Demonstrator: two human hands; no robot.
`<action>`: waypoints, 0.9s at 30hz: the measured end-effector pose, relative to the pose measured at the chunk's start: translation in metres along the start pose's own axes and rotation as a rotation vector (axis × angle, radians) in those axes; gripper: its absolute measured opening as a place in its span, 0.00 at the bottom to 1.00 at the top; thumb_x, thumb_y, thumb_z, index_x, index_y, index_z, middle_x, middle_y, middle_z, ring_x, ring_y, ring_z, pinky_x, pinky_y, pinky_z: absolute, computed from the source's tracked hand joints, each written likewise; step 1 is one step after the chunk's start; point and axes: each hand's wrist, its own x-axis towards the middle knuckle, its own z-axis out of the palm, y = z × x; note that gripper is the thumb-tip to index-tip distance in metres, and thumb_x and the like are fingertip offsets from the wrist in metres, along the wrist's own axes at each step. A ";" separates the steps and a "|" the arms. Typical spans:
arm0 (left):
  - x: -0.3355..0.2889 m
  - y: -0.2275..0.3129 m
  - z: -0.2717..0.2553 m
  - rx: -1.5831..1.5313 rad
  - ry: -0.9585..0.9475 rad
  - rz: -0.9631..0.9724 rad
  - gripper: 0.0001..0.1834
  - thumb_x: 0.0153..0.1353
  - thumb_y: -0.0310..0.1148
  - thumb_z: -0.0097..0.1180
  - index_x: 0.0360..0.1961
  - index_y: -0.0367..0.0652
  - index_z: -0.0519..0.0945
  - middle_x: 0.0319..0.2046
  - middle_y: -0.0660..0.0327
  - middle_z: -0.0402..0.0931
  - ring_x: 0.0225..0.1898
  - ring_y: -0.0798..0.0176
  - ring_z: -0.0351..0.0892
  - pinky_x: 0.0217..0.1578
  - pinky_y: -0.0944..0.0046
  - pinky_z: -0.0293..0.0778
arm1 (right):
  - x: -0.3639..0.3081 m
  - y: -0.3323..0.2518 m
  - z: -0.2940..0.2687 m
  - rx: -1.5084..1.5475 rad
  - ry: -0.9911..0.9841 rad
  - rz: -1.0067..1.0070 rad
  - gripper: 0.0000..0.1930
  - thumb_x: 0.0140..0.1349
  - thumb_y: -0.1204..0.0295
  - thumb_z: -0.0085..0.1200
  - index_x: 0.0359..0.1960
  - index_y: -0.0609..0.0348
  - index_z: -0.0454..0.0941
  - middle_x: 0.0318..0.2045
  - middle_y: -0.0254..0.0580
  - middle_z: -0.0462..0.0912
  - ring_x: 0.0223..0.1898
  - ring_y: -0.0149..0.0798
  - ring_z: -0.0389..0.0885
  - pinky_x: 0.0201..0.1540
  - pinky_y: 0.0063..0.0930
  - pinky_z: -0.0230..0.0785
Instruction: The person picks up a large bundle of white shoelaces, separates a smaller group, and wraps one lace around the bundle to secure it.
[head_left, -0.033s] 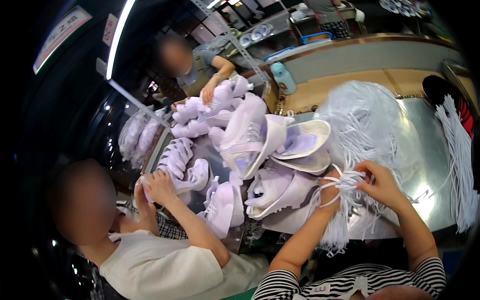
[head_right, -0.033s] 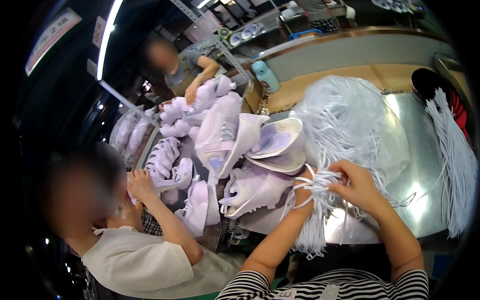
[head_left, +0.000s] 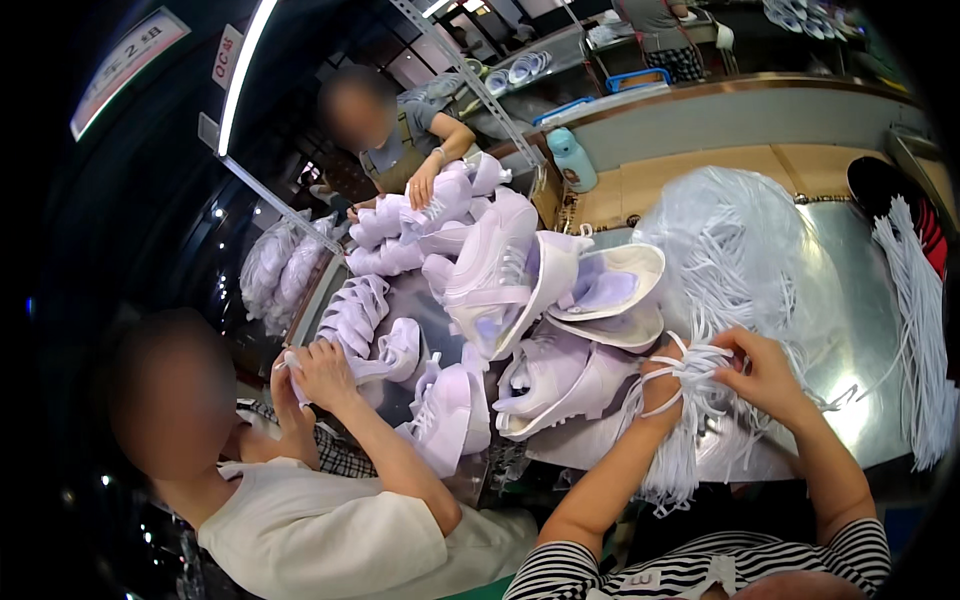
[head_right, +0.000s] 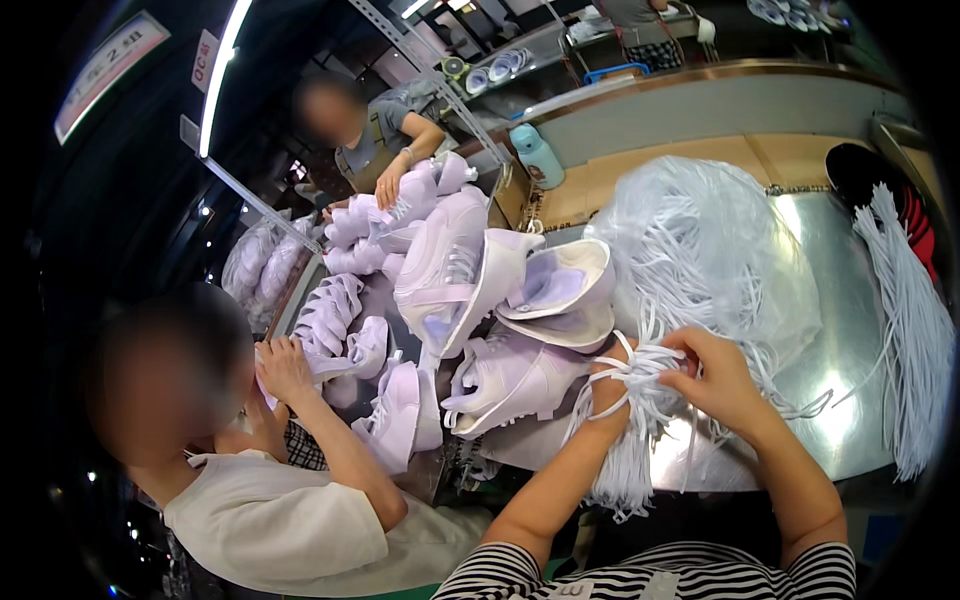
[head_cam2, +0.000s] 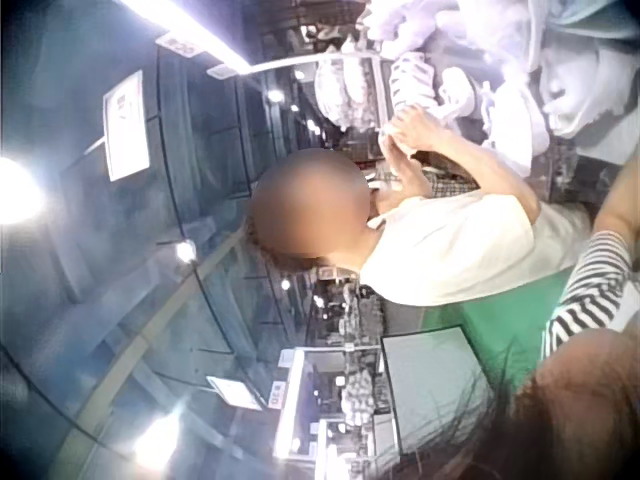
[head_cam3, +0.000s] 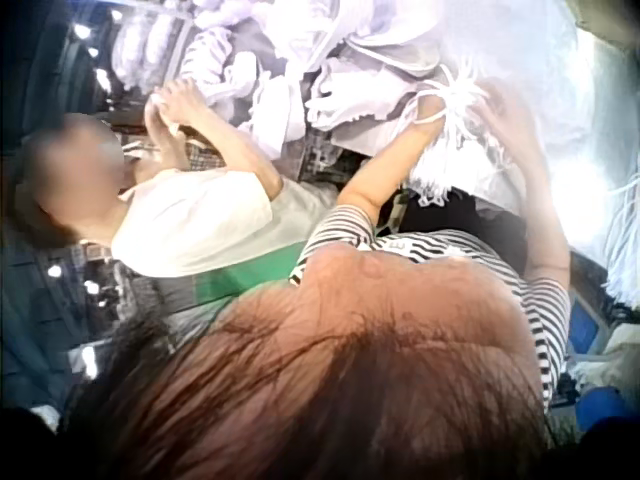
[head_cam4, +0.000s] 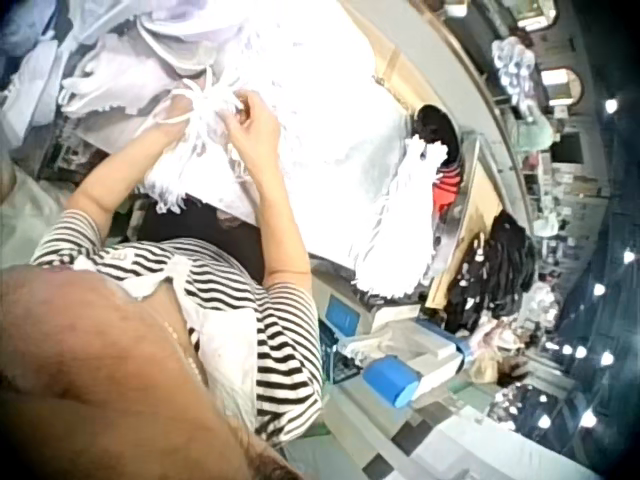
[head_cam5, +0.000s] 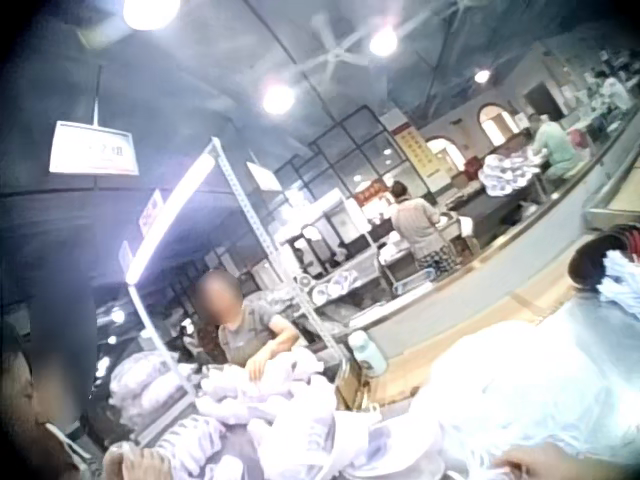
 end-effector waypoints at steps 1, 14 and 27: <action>-0.001 0.001 -0.003 -0.184 0.036 -0.083 0.06 0.60 0.32 0.49 0.31 0.40 0.74 0.24 0.58 0.73 0.27 0.62 0.72 0.26 0.62 0.68 | -0.001 0.000 0.003 0.006 -0.008 0.035 0.07 0.52 0.75 0.59 0.32 0.63 0.78 0.19 0.36 0.75 0.22 0.28 0.69 0.27 0.23 0.63; -0.004 -0.013 -0.004 0.134 0.078 0.131 0.08 0.55 0.28 0.53 0.37 0.38 0.76 0.24 0.51 0.76 0.27 0.51 0.77 0.26 0.56 0.70 | -0.011 0.028 0.000 0.168 -0.037 0.211 0.07 0.56 0.73 0.58 0.30 0.65 0.77 0.22 0.32 0.77 0.24 0.24 0.71 0.28 0.20 0.64; -0.003 0.010 -0.011 0.350 0.092 0.299 0.11 0.52 0.28 0.57 0.37 0.39 0.75 0.26 0.51 0.76 0.29 0.48 0.78 0.28 0.56 0.71 | -0.012 0.013 0.003 0.769 0.001 0.363 0.04 0.58 0.76 0.56 0.32 0.60 0.74 0.23 0.30 0.74 0.22 0.21 0.67 0.22 0.14 0.57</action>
